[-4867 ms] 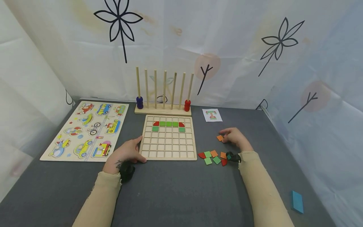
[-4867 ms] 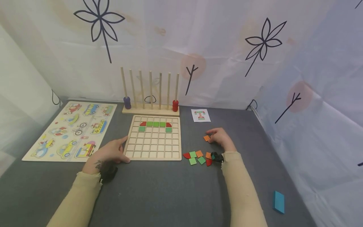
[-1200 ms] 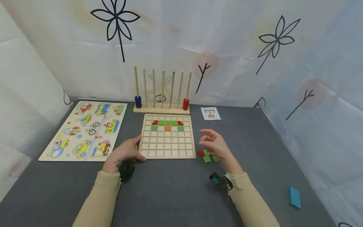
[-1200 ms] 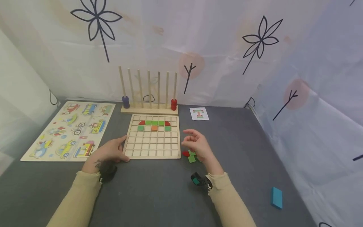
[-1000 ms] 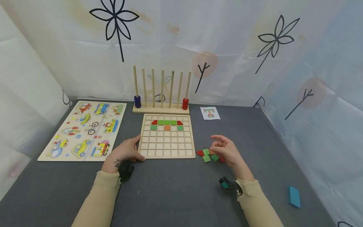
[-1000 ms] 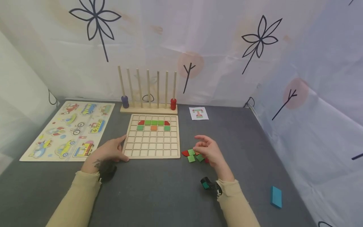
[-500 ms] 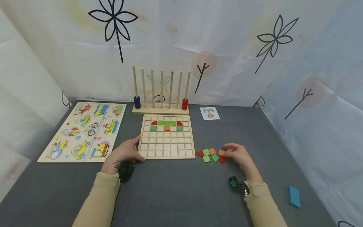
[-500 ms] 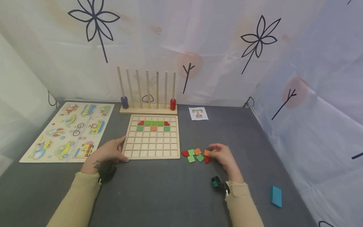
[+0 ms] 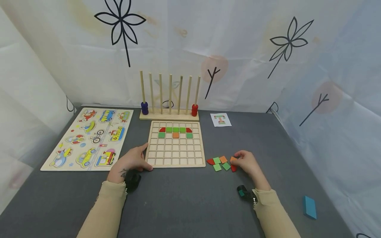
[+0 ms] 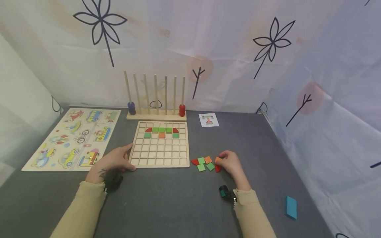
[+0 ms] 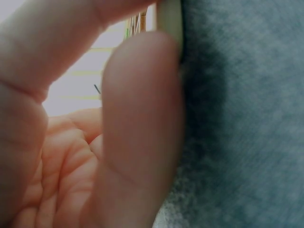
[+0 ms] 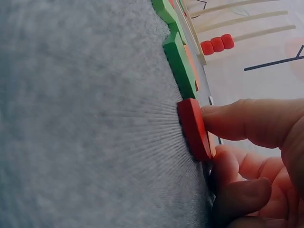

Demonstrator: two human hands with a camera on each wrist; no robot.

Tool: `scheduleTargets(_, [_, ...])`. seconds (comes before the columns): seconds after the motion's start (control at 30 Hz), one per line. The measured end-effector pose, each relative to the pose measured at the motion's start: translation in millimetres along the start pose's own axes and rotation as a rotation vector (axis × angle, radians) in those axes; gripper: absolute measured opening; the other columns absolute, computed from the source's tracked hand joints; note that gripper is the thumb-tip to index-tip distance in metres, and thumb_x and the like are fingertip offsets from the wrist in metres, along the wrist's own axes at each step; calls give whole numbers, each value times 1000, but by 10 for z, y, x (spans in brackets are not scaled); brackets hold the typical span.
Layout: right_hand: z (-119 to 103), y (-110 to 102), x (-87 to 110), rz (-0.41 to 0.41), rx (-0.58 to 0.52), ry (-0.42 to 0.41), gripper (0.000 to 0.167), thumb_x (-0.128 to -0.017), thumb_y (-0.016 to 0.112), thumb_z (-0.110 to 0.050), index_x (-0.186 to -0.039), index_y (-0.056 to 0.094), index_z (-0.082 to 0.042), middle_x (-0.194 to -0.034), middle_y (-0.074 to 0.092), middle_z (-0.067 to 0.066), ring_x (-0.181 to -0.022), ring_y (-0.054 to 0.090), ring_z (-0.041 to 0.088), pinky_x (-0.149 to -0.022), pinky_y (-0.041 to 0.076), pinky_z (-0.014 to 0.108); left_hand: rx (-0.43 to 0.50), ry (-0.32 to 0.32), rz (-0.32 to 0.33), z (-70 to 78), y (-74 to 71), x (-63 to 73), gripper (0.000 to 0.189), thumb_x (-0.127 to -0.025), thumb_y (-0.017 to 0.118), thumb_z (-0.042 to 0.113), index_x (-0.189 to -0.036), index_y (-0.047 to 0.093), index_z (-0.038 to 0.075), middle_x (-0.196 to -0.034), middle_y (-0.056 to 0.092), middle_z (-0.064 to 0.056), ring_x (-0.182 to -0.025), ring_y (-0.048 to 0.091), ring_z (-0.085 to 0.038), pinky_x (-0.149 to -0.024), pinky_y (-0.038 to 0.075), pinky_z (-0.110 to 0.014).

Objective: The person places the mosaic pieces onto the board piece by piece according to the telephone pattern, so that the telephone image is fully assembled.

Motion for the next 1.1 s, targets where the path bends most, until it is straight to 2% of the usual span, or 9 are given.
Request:
scheduleTargets(0.2, [3, -15, -12, -5, 27, 13, 33, -74, 69, -6, -102, 57, 7, -62, 55, 2, -53, 46, 13, -53, 39, 30, -8, -6, -7, -5, 3, -1, 107, -64, 83, 13, -148, 17, 2, -61, 52, -6, -47, 49, -15, -50, 43, -30])
scheduleTargets(0.4, [-29, -24, -22, 6, 84, 22, 24, -72, 68, -5, -92, 59, 6, -72, 57, 6, -60, 47, 15, -55, 39, 29, -5, -9, -2, -13, 0, -10, 108, -63, 83, 13, -148, 17, 3, -60, 51, -5, -47, 49, -15, -50, 43, -29])
scheduleTargets(0.57, [-141, -40, -62, 51, 42, -5, 23, -74, 67, -8, -92, 59, 3, -82, 58, 9, -69, 50, 18, -59, 40, 28, -7, -18, 6, -28, 5, -18, 109, -62, 83, 12, -148, 17, 4, -60, 52, -6, -47, 50, -15, -50, 43, -29])
scheduleTargets(0.67, [-284, -7, -110, 71, -65, -46, 24, -75, 67, -7, -95, 57, 2, -83, 57, 8, -69, 49, 17, -59, 41, 28, -12, -11, 8, -31, 5, -17, 108, -63, 83, 12, -148, 17, 4, -60, 52, -6, -47, 50, -16, -49, 43, -30])
scheduleTargets(0.77, [-466, 100, -170, 61, -236, -85, 24, -77, 65, -2, -97, 54, 1, -72, 54, 2, -57, 44, 12, -52, 38, 26, -17, -9, 12, -31, 6, -17, 108, -63, 83, 12, -148, 17, 3, -61, 52, -6, -47, 50, -15, -49, 43, -30])
scheduleTargets(0.87, [-704, 255, -190, 28, -486, -131, 24, -78, 62, 5, -99, 51, 0, -63, 49, -4, -47, 37, 9, -46, 31, 24, -23, -10, 16, -27, 10, -13, 107, -63, 83, 13, -147, 18, 2, -62, 52, -6, -48, 50, -16, -49, 43, -30])
scheduleTargets(0.97, [-909, 471, -232, 15, -697, -162, 25, -79, 60, 7, -103, 54, 0, -64, 51, -6, -45, 36, 8, -45, 28, 23, -31, -6, 17, -25, 11, -10, 107, -63, 83, 13, -147, 18, 1, -62, 52, -6, -48, 50, -16, -49, 42, -30])
scheduleTargets(1.03, [-1031, 628, -260, 15, -775, -165, 29, -80, 60, 8, -108, 56, 2, -68, 53, -5, -47, 38, 8, -45, 29, 23, -30, -13, 17, -22, 7, -10, 107, -63, 83, 13, -148, 18, 3, -62, 52, -6, -48, 51, -16, -49, 42, -29])
scheduleTargets(1.1, [-1106, 789, -317, 13, -801, -155, 33, -81, 62, 6, -113, 58, 1, -71, 53, -5, -48, 40, 8, -46, 31, 23, -36, -13, 12, -14, 3, -9, 108, -63, 83, 14, -148, 17, 3, -61, 52, -6, -47, 51, -16, -49, 42, -29])
Point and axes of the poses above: each hand's wrist, its own x-axis away from the middle knuckle, its own y-axis out of the palm, z = x × y, the point moved 2 cm from there along -x, towards the middle knuckle
